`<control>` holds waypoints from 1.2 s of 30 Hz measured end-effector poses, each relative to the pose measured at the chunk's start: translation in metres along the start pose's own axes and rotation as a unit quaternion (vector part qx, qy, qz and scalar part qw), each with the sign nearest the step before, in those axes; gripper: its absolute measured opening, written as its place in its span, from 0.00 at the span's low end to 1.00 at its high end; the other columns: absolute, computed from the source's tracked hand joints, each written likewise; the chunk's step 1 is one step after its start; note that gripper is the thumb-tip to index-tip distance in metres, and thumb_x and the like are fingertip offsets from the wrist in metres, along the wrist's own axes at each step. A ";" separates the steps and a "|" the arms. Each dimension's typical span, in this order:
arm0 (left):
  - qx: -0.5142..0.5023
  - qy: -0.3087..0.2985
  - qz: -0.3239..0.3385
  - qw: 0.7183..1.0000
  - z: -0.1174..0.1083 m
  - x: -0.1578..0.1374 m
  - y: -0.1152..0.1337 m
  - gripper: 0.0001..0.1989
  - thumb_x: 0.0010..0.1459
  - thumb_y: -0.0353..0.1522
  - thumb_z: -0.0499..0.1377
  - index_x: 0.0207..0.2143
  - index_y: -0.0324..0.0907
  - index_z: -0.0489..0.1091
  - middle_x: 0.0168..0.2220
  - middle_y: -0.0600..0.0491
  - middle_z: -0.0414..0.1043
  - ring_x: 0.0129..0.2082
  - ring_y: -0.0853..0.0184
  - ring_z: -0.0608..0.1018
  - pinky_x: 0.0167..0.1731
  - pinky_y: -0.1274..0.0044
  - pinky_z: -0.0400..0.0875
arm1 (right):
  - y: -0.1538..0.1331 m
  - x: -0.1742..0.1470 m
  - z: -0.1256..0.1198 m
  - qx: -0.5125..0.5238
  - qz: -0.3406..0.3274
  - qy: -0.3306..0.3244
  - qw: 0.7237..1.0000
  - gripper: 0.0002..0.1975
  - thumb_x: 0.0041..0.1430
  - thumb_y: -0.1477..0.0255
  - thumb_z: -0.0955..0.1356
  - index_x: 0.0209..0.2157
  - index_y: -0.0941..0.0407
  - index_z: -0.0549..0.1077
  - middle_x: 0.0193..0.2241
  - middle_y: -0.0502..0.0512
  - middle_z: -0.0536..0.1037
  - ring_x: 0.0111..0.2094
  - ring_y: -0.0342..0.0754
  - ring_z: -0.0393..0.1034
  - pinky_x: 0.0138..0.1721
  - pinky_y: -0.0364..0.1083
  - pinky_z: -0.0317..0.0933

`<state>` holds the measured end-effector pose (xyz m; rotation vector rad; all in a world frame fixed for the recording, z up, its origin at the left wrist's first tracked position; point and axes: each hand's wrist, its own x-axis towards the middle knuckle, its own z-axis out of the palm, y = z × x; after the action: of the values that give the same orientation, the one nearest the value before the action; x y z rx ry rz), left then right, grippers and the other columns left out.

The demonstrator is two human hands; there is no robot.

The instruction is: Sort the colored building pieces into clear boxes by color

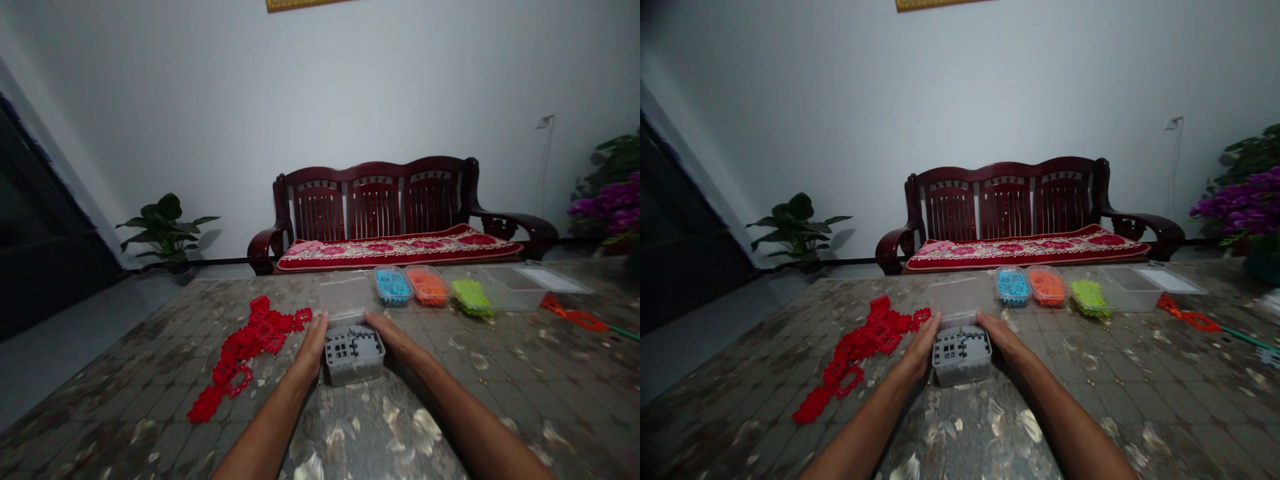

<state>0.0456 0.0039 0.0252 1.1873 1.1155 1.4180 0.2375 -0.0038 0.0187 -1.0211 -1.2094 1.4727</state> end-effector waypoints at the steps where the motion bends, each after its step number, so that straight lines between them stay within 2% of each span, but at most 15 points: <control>1: -0.007 -0.007 -0.015 1.000 0.001 -0.001 0.000 0.26 0.52 0.55 0.62 0.31 0.40 0.76 0.28 0.47 0.79 0.31 0.58 0.82 0.34 0.70 0.76 | 0.003 0.001 0.002 0.002 -0.004 0.006 1.000 0.28 0.53 0.43 0.69 0.31 0.57 0.77 0.25 0.55 0.79 0.27 0.50 0.71 0.31 0.47 0.63; 6: -0.031 -0.027 -0.079 0.996 0.003 -0.002 -0.003 0.33 0.46 0.60 0.62 0.31 0.36 0.76 0.27 0.47 0.79 0.32 0.56 0.82 0.35 0.67 0.76 | 0.012 0.006 0.005 -0.014 -0.048 0.056 0.997 0.26 0.54 0.45 0.68 0.29 0.56 0.76 0.23 0.53 0.77 0.25 0.48 0.69 0.29 0.46 0.61; 13: -0.038 -0.024 -0.097 0.994 0.001 0.004 -0.007 0.30 0.45 0.56 0.64 0.29 0.36 0.76 0.27 0.47 0.80 0.32 0.56 0.82 0.33 0.69 0.74 | 0.010 0.012 0.006 -0.062 -0.083 0.101 0.990 0.31 0.44 0.38 0.69 0.23 0.56 0.74 0.23 0.52 0.76 0.26 0.48 0.66 0.31 0.47 0.61; 19: -0.050 -0.017 -0.096 0.994 0.003 0.005 -0.004 0.26 0.46 0.53 0.65 0.28 0.36 0.76 0.27 0.48 0.80 0.30 0.58 0.81 0.32 0.72 0.73 | 0.006 0.008 0.009 -0.031 -0.107 0.090 0.990 0.30 0.46 0.41 0.70 0.30 0.56 0.78 0.28 0.53 0.80 0.31 0.50 0.70 0.35 0.47 0.64; 23: -0.067 -0.003 -0.082 0.994 0.005 0.007 0.000 0.25 0.44 0.47 0.67 0.39 0.37 0.77 0.33 0.51 0.80 0.32 0.63 0.80 0.33 0.75 0.73 | 0.008 0.009 0.009 -0.029 -0.121 0.095 0.988 0.28 0.50 0.44 0.70 0.35 0.56 0.80 0.33 0.54 0.81 0.35 0.53 0.73 0.39 0.48 0.65; 27: -0.073 0.002 -0.082 0.994 0.006 0.010 0.003 0.29 0.44 0.42 0.67 0.49 0.38 0.74 0.32 0.52 0.80 0.28 0.65 0.79 0.28 0.78 0.71 | 0.011 0.012 0.007 -0.018 -0.150 0.119 0.981 0.29 0.49 0.48 0.72 0.45 0.54 0.79 0.42 0.56 0.82 0.43 0.56 0.75 0.43 0.50 0.67; 32: -0.070 -0.008 -0.081 0.994 0.007 0.008 0.005 0.28 0.46 0.40 0.65 0.50 0.38 0.72 0.31 0.51 0.80 0.27 0.64 0.80 0.27 0.77 0.72 | 0.014 0.016 0.005 -0.022 -0.162 0.153 0.975 0.30 0.50 0.51 0.72 0.50 0.55 0.77 0.49 0.59 0.81 0.45 0.56 0.75 0.44 0.52 0.68; 36: -0.055 -0.012 -0.051 0.997 0.007 0.007 0.005 0.24 0.47 0.40 0.63 0.46 0.39 0.73 0.33 0.50 0.80 0.29 0.63 0.81 0.29 0.75 0.73 | 0.013 0.016 0.004 -0.006 -0.148 0.150 0.977 0.31 0.48 0.52 0.74 0.50 0.55 0.76 0.44 0.58 0.82 0.41 0.54 0.75 0.42 0.51 0.68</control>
<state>0.0512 0.0108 0.0322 1.0517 1.0530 1.3651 0.2284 0.0098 0.0057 -0.9820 -1.0967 1.0402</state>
